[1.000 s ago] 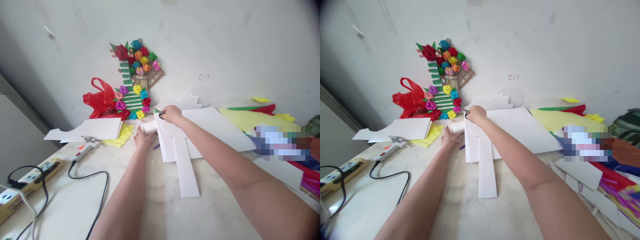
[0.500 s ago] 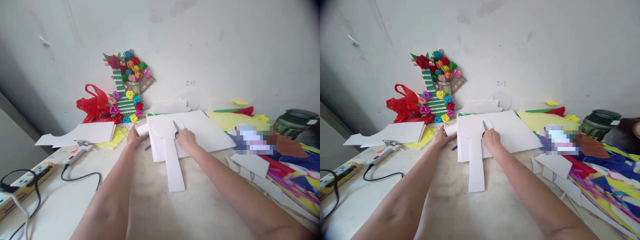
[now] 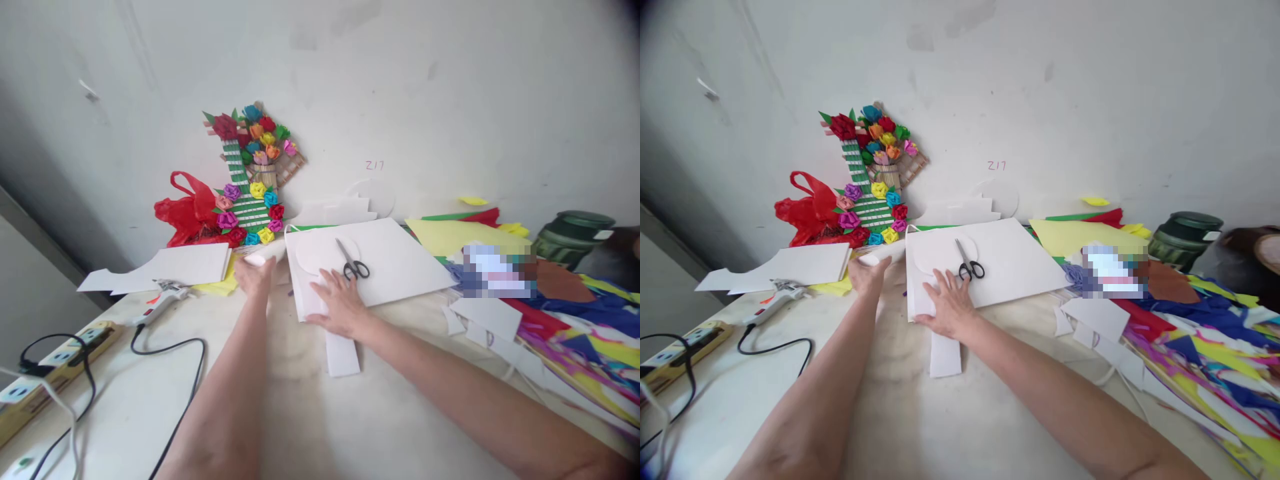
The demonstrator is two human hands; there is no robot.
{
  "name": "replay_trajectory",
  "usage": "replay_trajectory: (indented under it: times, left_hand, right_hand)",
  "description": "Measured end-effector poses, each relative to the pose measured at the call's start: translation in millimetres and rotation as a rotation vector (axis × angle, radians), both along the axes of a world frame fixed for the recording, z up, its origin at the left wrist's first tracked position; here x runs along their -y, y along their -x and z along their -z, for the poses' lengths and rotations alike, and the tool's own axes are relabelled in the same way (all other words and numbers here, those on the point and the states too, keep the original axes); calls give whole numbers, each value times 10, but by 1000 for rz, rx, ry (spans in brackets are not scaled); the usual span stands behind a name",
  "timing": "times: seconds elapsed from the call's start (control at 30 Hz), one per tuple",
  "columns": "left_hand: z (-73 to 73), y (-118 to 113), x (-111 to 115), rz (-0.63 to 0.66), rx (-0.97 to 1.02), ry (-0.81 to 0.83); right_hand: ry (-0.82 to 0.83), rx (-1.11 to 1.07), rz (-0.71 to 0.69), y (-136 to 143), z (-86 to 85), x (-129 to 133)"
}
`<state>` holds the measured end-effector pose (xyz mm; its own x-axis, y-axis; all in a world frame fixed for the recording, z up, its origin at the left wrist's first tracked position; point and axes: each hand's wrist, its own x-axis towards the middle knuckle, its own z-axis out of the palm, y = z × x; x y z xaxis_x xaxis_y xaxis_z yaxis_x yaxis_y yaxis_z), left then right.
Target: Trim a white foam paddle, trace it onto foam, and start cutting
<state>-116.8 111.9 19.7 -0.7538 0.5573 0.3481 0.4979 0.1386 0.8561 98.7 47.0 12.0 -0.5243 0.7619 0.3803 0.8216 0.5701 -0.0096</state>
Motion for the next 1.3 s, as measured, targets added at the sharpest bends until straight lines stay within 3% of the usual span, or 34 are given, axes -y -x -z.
replay_trajectory:
  times: [0.13, 0.3, 0.47, 0.6, 0.7, 0.87, 0.97, 1.03, 1.13, 1.2, 1.3]
  left_hand:
    - [-61, -25, 164, -231, 129, -53]
    - [-63, 6, 243, -281, 308, -209]
    - [-104, -41, 319, -210, 436, -275]
    - [-158, -151, 423, -65, 502, -295]
    - [-203, -249, 508, 35, 569, -389]
    - [-211, -351, 605, 132, 688, -483]
    - [-155, -414, 612, 202, 761, -494]
    - [-112, -486, 613, 284, 807, -487]
    - [-68, -638, 655, 468, 866, -473]
    - [-63, -754, 719, 611, 880, -473]
    - [-100, -946, 852, 865, 809, -403]
  right_hand:
    - [144, 54, 96, 80, 148, -85]
    - [214, 106, 142, 4, 30, -450]
    - [105, 89, 111, 140, -15, -506]
    - [7, 26, -185, 519, 47, -426]
    - [69, 32, -334, 808, 51, -430]
    - [19, -28, -87, 913, -113, -459]
    - [81, -259, -26, 758, -184, -364]
    - [261, -500, -19, 613, -176, -242]
    - [638, -913, -242, 405, -106, 9]
    - [802, -1214, -377, 306, -64, 196]
    - [877, -1574, -327, 216, -62, 452]
